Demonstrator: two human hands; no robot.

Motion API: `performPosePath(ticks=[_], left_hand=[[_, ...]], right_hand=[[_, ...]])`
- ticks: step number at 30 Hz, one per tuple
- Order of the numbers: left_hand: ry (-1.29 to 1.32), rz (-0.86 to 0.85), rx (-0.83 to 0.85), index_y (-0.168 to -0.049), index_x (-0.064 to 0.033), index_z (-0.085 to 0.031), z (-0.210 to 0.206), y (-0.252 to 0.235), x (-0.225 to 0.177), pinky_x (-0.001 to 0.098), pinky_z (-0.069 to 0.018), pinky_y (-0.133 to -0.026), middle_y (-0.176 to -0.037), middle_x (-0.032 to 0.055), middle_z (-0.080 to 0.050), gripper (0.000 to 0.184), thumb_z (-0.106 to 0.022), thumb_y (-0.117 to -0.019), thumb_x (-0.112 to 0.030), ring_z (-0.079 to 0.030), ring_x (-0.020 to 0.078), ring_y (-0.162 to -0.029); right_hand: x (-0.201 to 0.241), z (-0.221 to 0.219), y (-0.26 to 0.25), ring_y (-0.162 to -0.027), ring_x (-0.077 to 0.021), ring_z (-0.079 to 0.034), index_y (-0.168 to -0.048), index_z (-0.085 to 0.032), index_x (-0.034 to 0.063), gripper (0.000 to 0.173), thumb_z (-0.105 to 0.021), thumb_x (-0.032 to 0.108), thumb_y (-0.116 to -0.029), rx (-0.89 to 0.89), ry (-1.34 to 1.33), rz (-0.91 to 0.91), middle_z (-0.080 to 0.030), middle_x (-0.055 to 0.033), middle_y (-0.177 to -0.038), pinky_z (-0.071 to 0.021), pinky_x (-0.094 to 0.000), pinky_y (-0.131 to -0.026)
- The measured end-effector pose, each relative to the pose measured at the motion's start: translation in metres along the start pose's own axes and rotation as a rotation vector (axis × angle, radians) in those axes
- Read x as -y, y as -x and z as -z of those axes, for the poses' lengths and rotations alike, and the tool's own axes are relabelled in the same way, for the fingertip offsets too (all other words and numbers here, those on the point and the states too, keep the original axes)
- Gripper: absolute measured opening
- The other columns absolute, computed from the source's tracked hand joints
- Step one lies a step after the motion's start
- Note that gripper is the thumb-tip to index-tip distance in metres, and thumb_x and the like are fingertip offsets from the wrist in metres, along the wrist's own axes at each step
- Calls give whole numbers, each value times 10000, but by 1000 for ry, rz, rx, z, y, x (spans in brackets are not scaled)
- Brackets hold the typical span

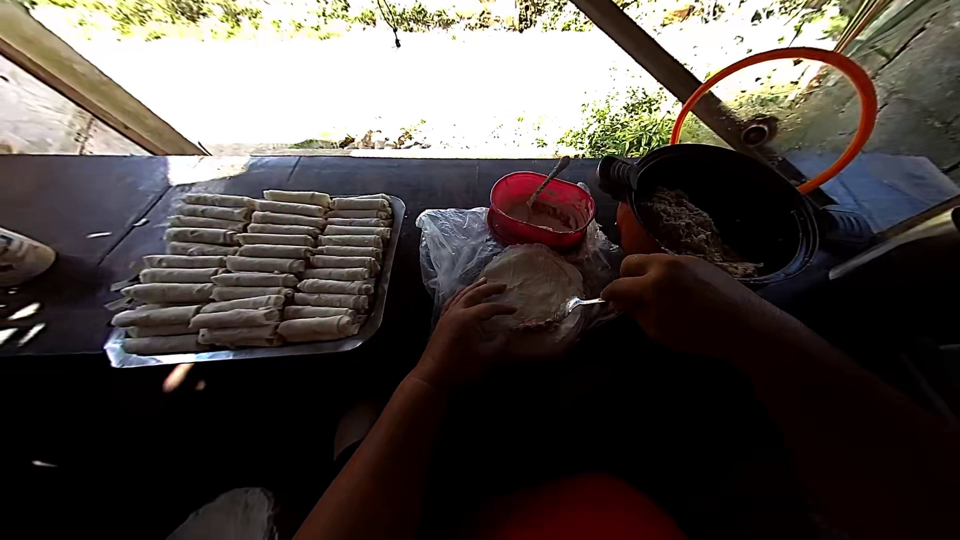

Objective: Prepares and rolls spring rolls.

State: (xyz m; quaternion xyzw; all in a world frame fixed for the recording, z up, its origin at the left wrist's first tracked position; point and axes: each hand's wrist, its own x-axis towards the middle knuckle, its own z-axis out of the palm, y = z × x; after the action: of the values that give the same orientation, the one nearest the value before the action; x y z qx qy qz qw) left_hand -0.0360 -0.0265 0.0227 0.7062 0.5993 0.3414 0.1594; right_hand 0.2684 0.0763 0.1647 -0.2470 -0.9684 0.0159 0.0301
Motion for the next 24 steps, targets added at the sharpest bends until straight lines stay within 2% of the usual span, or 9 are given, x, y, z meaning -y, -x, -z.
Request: performPosePath(ticks=[4, 8, 12, 19, 24], left_hand=[[38, -16, -15, -1109, -282, -776, -2, -2, -1, 508, -316, -1225, -1437, -64, -608, 252, -706, -867, -272, -403, 158, -1476], [178, 29, -53, -1080, -205, -777, -7, 0, 7, 404, -448, -1154, -1405, -22, -632, 228, -710, -866, -166, -489, 125, -1408], [285, 108, -48, -1088, -194, -772, -4, -1, 7, 354, -510, -1085, -1421, -55, -616, 243, -697, -869, -118, -534, 79, -1350], [295, 116, -37, -1087, -197, -774, -5, -1, 8, 360, -492, -1107, -1419, -50, -621, 244, -712, -859, -135, -515, 86, -1375], [266, 117, -31, -1082, -214, -775, -6, 0, 8, 364, -476, -1125, -1418, -58, -621, 227, -739, -860, -186, -498, 80, -1389]], right_hand=[[1, -11, -4, -793, -128, -635, -1036, -784, 229, 211, -578, 197, -1006, -4, -16, 90, -618, 25, -849, -554, -331, -657], [1, -7, -3, -805, -124, -640, -1026, -782, 236, 207, -584, 182, -1001, 42, -13, 88, -625, 31, -861, -559, -336, -664], [-3, 0, 0, -811, -115, -639, -1047, -792, 250, 209, -591, 210, -1003, 5, -17, 63, -624, 42, -856, -560, -331, -669], [-4, -10, -4, -819, -128, -643, -1054, -786, 238, 209, -583, 210, -1011, 29, -22, 70, -629, 29, -867, -562, -343, -682], [-9, -1, 0, -785, -104, -641, -1037, -792, 241, 193, -603, 229, -1002, -34, -64, 48, -626, 45, -850, -564, -332, -653]])
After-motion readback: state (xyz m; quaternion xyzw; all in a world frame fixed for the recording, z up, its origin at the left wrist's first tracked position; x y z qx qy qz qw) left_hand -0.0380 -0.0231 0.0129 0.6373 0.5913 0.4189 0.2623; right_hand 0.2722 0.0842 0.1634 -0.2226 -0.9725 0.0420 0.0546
